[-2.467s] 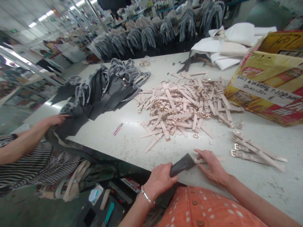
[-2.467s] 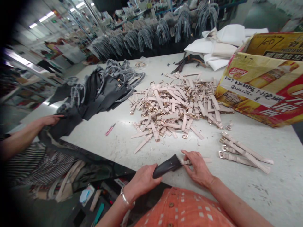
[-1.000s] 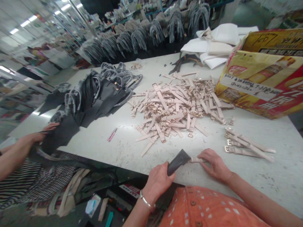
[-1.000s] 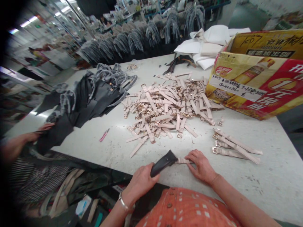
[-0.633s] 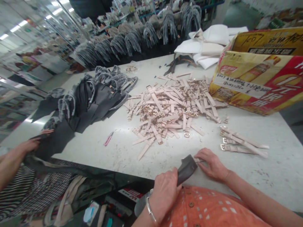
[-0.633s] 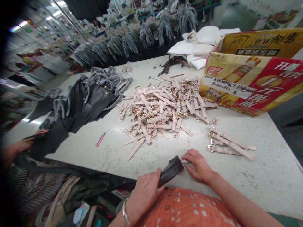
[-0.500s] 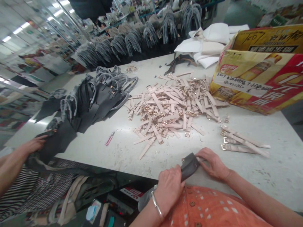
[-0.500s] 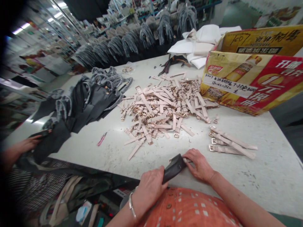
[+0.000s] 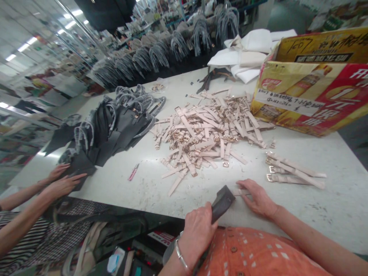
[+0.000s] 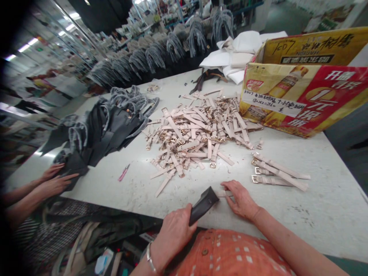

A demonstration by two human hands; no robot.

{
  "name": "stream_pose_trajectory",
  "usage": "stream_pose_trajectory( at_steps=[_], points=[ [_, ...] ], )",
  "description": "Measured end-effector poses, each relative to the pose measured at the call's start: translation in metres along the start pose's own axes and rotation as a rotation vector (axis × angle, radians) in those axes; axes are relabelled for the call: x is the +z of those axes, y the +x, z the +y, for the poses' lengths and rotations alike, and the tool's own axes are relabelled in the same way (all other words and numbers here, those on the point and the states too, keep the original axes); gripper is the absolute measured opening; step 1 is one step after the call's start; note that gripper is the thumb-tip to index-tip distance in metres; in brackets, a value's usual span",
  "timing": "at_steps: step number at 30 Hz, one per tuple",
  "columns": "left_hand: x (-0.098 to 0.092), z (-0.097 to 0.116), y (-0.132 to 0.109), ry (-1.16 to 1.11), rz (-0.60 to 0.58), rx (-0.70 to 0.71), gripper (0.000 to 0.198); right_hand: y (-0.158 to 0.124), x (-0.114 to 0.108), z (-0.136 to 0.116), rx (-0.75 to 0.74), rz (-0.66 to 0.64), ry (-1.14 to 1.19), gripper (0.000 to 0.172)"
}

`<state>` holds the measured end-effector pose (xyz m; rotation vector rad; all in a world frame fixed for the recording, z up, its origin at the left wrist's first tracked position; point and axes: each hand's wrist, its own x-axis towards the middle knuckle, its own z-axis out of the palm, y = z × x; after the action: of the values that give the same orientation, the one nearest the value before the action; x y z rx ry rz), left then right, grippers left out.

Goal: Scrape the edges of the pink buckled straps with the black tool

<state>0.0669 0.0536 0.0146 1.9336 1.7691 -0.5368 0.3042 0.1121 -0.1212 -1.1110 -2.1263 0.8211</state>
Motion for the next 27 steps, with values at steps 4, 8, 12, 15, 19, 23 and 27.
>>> stream_pose_trajectory(
  at_steps=[4, 8, 12, 15, 19, 23, 27],
  points=[
    [0.001, 0.007, 0.003, -0.009, -0.013, 0.034, 0.039, 0.001, -0.001, 0.000, -0.005, 0.007, 0.008, 0.037],
    [-0.005, 0.014, 0.015, -0.019, -0.013, 0.031, 0.041, 0.000, 0.001, 0.003, 0.010, 0.004, 0.024, 0.038],
    [-0.012, 0.005, 0.025, -0.061, -0.003, -0.052, 0.035, -0.001, 0.002, 0.005, 0.019, -0.001, 0.015, 0.041],
    [-0.016, -0.006, 0.024, -0.069, 0.047, -0.116, 0.037, 0.000, 0.002, 0.004, 0.010, -0.016, -0.004, 0.041],
    [-0.011, -0.011, 0.012, -0.079, 0.053, -0.090, 0.034, 0.002, 0.000, 0.001, 0.006, -0.014, -0.023, 0.038],
    [0.003, -0.002, 0.003, -0.063, 0.018, -0.060, 0.032, 0.001, 0.001, 0.003, 0.000, -0.008, -0.022, 0.035],
    [0.008, 0.009, 0.011, -0.053, 0.060, -0.027, 0.034, 0.001, 0.002, 0.004, -0.008, 0.001, -0.032, 0.033]
  ],
)
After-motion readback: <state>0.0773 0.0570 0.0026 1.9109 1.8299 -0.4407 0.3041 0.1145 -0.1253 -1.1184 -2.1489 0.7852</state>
